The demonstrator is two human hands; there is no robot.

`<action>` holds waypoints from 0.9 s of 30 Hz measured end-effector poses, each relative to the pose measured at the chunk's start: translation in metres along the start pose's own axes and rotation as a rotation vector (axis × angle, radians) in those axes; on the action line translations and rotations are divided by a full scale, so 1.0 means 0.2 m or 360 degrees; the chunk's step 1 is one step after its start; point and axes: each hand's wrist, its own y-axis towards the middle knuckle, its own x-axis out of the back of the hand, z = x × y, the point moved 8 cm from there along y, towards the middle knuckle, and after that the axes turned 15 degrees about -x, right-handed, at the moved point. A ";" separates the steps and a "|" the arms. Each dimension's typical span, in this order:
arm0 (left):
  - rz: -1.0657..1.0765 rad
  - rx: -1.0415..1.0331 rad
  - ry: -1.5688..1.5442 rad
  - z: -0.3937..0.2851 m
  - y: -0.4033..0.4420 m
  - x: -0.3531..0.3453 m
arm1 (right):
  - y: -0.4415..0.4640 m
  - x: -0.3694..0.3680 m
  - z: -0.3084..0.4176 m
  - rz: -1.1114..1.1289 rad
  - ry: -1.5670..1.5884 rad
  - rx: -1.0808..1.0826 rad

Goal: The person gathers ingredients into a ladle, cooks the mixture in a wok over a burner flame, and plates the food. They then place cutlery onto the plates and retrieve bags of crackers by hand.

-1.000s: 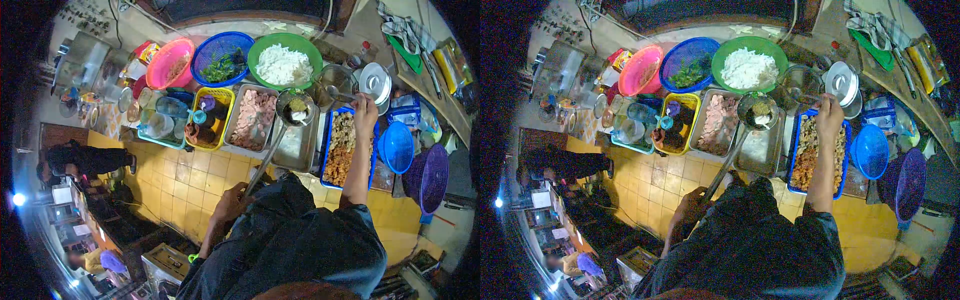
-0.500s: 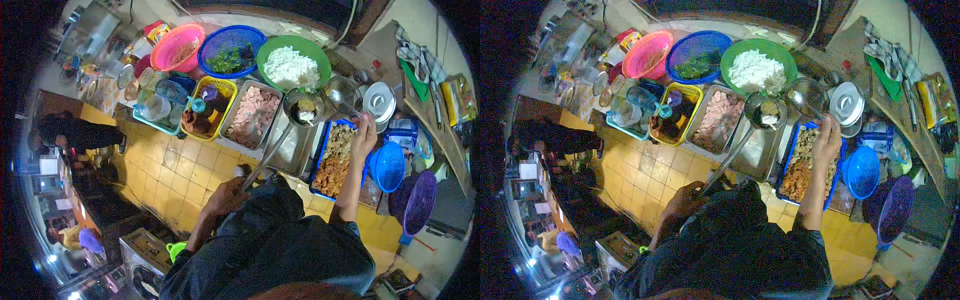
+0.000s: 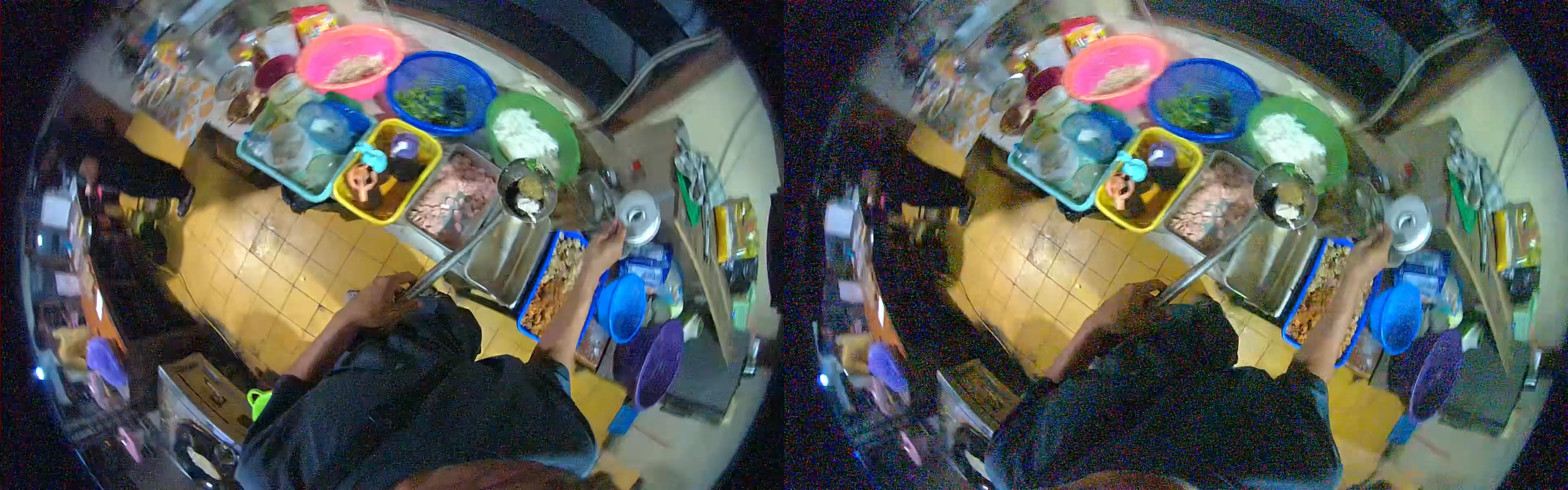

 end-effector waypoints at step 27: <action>-0.3521 -0.0232 -0.1074 1.62 -2.50 1.16 | -4.20 -0.02 2.83 0.4876 -0.0091 0.0712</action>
